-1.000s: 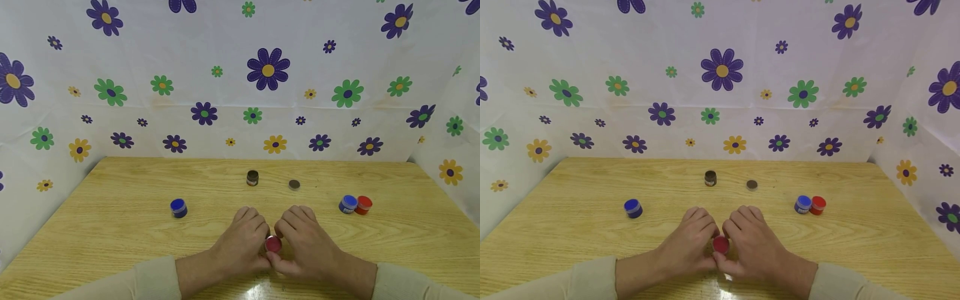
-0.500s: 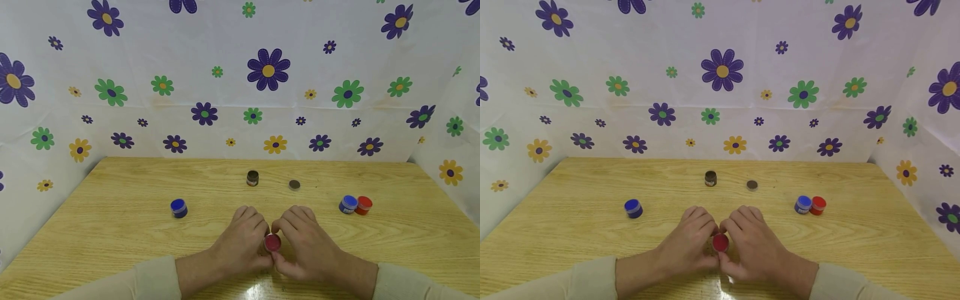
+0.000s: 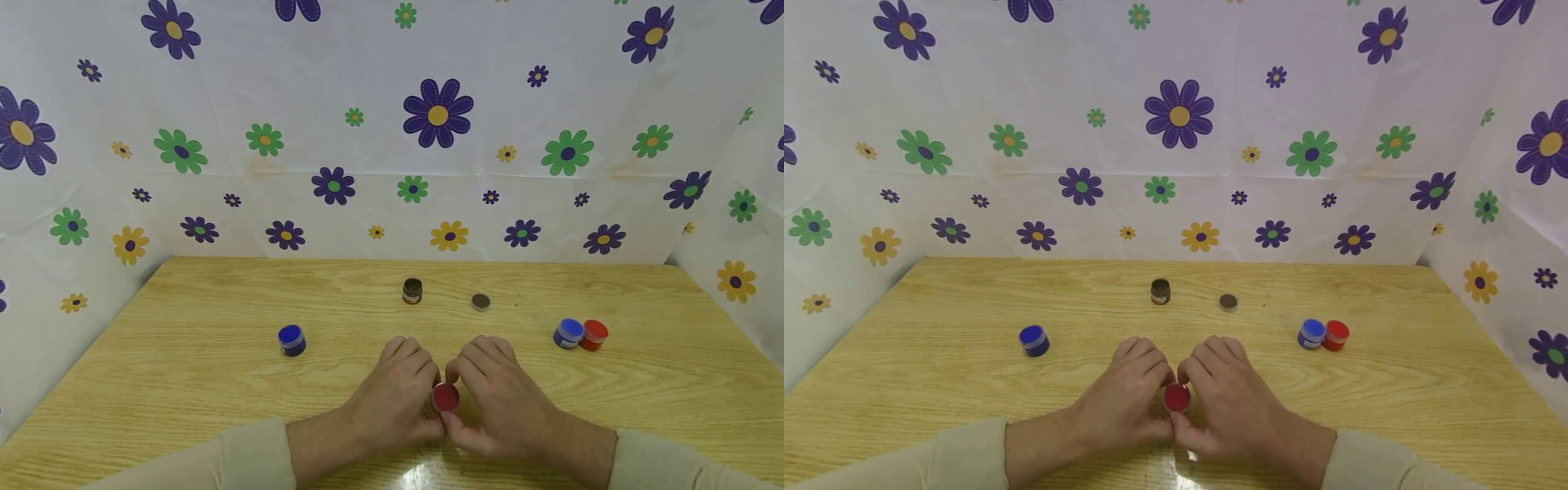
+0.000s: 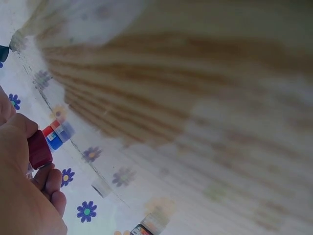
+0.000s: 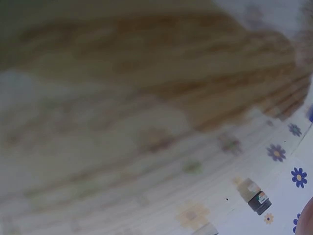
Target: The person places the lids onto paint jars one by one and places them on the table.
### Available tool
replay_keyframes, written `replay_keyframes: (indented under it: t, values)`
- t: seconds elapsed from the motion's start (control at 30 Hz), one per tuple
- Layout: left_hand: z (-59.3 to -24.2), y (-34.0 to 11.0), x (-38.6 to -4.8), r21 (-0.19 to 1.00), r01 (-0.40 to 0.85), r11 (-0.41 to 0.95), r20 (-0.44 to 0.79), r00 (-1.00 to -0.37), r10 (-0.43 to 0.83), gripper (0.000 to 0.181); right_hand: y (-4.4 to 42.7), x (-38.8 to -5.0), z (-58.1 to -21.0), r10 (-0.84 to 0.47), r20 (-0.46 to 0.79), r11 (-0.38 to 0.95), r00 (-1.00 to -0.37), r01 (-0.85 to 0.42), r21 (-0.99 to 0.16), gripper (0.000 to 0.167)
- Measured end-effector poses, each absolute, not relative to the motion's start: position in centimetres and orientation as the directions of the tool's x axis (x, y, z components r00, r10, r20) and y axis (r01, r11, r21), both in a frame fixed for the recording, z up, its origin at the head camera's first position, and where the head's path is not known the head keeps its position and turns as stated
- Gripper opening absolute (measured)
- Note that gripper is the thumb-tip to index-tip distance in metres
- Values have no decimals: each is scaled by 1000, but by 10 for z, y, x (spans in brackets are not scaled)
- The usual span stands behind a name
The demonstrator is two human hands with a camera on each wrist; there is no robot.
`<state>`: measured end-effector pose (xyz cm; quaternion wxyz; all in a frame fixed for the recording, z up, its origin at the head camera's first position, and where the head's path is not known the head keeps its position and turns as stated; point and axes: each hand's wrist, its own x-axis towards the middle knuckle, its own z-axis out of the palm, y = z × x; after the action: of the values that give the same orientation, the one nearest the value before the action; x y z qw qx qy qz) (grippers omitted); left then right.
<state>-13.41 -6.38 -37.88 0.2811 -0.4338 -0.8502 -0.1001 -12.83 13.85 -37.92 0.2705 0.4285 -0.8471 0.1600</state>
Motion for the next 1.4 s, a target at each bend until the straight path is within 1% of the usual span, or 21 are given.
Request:
replay_keyframes:
  t: [0.23,0.37,0.63,0.77,0.93,1.2,1.4]
  values:
    - [-377,-64,-133,-74,792,606,549,-475,688,38,138,-129,-380,-635,601,588,-486,-808,-33,31]
    - [-377,-64,-132,-81,792,605,550,-471,690,38,138,-128,-379,-627,596,601,-502,-798,-39,31]
    - [-377,-64,-132,-84,796,600,554,-463,692,38,138,-127,-379,-612,604,614,-511,-788,-45,32]
    - [-377,-64,-133,-85,795,601,548,-467,694,37,137,-128,-379,-614,603,616,-509,-787,-39,32]
    - [-378,-65,-134,-69,792,607,550,-478,685,38,138,-128,-378,-618,584,614,-526,-787,-60,33]
    - [-379,-64,-134,-63,788,613,559,-481,676,38,139,-128,-380,-641,598,574,-481,-818,-42,31]
    - [-378,-64,-133,-60,779,624,530,-505,682,40,138,-129,-381,-634,603,584,-484,-811,-37,31]
